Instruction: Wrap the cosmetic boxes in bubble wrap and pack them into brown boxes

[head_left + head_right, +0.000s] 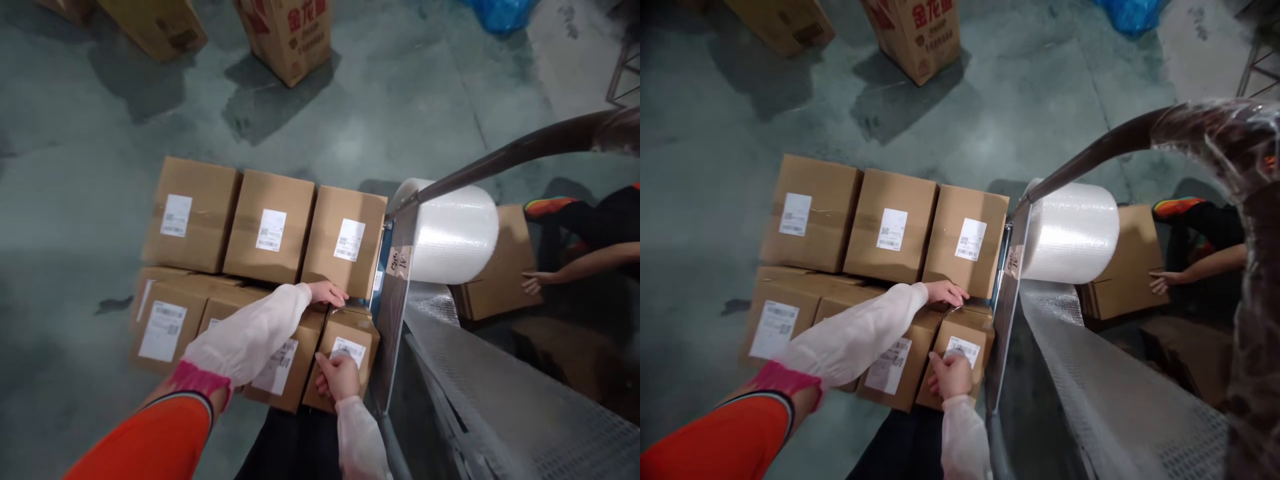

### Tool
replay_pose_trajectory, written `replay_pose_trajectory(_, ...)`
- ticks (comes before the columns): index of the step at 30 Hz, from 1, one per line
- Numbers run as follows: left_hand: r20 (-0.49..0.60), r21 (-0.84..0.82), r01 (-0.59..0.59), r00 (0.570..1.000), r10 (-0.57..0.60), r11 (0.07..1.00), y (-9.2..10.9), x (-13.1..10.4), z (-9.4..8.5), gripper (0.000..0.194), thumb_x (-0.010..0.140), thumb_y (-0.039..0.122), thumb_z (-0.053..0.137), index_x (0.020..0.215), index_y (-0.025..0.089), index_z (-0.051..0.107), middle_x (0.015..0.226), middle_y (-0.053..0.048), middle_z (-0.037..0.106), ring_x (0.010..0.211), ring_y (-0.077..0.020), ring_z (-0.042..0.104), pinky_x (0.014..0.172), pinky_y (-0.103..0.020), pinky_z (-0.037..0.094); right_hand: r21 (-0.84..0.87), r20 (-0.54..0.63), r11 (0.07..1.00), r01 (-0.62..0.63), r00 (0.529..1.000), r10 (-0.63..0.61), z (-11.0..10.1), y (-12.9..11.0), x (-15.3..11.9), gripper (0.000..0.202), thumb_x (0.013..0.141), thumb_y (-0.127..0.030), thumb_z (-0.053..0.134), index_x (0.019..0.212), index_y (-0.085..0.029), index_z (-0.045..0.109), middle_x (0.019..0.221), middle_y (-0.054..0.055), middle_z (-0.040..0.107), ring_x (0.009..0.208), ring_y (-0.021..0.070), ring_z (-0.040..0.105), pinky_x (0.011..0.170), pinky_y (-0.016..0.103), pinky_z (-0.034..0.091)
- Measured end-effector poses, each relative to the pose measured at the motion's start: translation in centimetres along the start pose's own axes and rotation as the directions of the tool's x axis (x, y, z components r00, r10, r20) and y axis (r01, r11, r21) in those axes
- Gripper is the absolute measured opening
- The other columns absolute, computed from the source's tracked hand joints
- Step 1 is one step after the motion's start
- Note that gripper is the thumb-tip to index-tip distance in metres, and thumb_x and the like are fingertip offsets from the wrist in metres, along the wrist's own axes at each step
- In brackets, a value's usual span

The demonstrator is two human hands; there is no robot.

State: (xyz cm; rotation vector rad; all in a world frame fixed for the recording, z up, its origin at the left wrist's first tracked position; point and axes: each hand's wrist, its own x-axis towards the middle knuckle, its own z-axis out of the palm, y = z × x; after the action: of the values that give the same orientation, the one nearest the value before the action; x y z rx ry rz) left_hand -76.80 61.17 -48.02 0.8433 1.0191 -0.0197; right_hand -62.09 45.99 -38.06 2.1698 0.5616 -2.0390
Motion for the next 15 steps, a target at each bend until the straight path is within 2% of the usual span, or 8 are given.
replay_pose_trajectory(2, -0.013, 0.058, 0.012, 1.000, -0.012, 0.998, 0.4, 0.1, 0.2, 0.027, 0.066, 0.040, 0.078, 0.078, 0.016, 0.079, 0.118, -0.008, 0.072, 0.085, -0.0170, 0.064, 0.061, -0.023, 0.043, -0.011, -0.001, 1.000, -0.002, 1.000, 0.002, 0.0, 0.0, 0.0, 0.047, 0.080, -0.048, 0.072, 0.050, -0.020, 0.048, 0.039, -0.001, 0.058, 0.030, 0.0097, 0.050, 0.027, 0.016, 0.027)
replay_pose_trajectory(4, -0.023, 0.133, 0.044, 0.999, -0.041, 0.990, 1.1, 0.2, 0.4, 0.027, 0.071, 0.042, 0.075, 0.075, 0.016, 0.077, 0.094, -0.008, 0.076, 0.076, -0.0165, 0.063, 0.061, -0.025, 0.044, -0.016, 0.002, 1.000, 0.006, 1.000, -0.006, 0.0, 0.0, 0.0, 0.048, 0.080, -0.048, 0.071, 0.049, -0.021, 0.048, 0.039, -0.001, 0.057, 0.030, 0.0096, 0.051, 0.027, 0.016, 0.026)
replay_pose_trajectory(6, -0.046, 0.227, 0.085, 0.996, -0.076, 0.970, 2.2, 0.5, 0.3, 0.027, 0.071, 0.042, 0.076, 0.065, 0.016, 0.074, 0.071, -0.006, 0.071, 0.071, -0.0183, 0.063, 0.065, -0.027, 0.046, -0.009, 0.006, 1.000, 0.010, 1.000, -0.010, 0.0, -0.1, -0.2, 0.047, 0.081, -0.046, 0.071, 0.049, -0.021, 0.047, 0.039, -0.002, 0.056, 0.030, 0.0095, 0.051, 0.027, 0.016, 0.027)
replay_pose_trajectory(8, -0.107, 0.331, 0.122, 0.990, -0.092, 0.936, 3.7, 0.7, 0.2, 0.029, 0.063, 0.038, 0.083, 0.052, 0.017, 0.067, 0.060, -0.005, 0.066, 0.076, -0.0233, 0.065, 0.073, -0.031, 0.047, -0.008, 0.007, 1.000, 0.011, 1.000, -0.011, 0.0, -0.3, -0.4, 0.047, 0.082, -0.043, 0.070, 0.048, -0.021, 0.046, 0.038, -0.003, 0.055, 0.030, 0.0091, 0.050, 0.028, 0.016, 0.027)
replay_pose_trajectory(10, -0.198, 0.421, 0.161, 0.977, -0.083, 0.893, 5.1, 0.6, 0.1, 0.034, 0.056, 0.035, 0.087, 0.045, 0.017, 0.061, 0.059, -0.007, 0.065, 0.088, -0.0305, 0.066, 0.084, -0.036, 0.047, -0.016, 0.003, 1.000, 0.010, 1.000, -0.009, 0.0, -0.5, -0.5, 0.048, 0.084, -0.039, 0.069, 0.047, -0.021, 0.045, 0.038, -0.003, 0.055, 0.030, 0.0089, 0.049, 0.028, 0.016, 0.026)
replay_pose_trajectory(12, -0.291, 0.481, 0.209, 0.954, -0.070, 0.852, 6.3, 0.0, -0.1, 0.033, 0.055, 0.034, 0.088, 0.046, 0.017, 0.062, 0.065, -0.010, 0.068, 0.096, -0.0356, 0.065, 0.089, -0.039, 0.046, -0.023, 0.004, 1.000, 0.016, 1.000, -0.016, 0.0, -0.7, -0.7, 0.048, 0.084, -0.039, 0.069, 0.046, -0.021, 0.045, 0.039, -0.002, 0.055, 0.030, 0.0089, 0.050, 0.029, 0.017, 0.027)
replay_pose_trajectory(15, -0.438, 0.514, 0.293, 0.898, -0.047, 0.806, 7.6, -2.2, -1.4, 0.021, 0.068, 0.036, 0.079, 0.065, 0.016, 0.074, 0.085, -0.014, 0.075, 0.101, -0.0356, 0.066, 0.090, -0.039, 0.048, -0.027, 0.017, 0.999, 0.023, 1.000, -0.023, -0.1, -0.9, -0.9, 0.049, 0.083, -0.043, 0.070, 0.047, -0.021, 0.044, 0.040, -0.002, 0.056, 0.031, 0.0095, 0.050, 0.030, 0.018, 0.028)
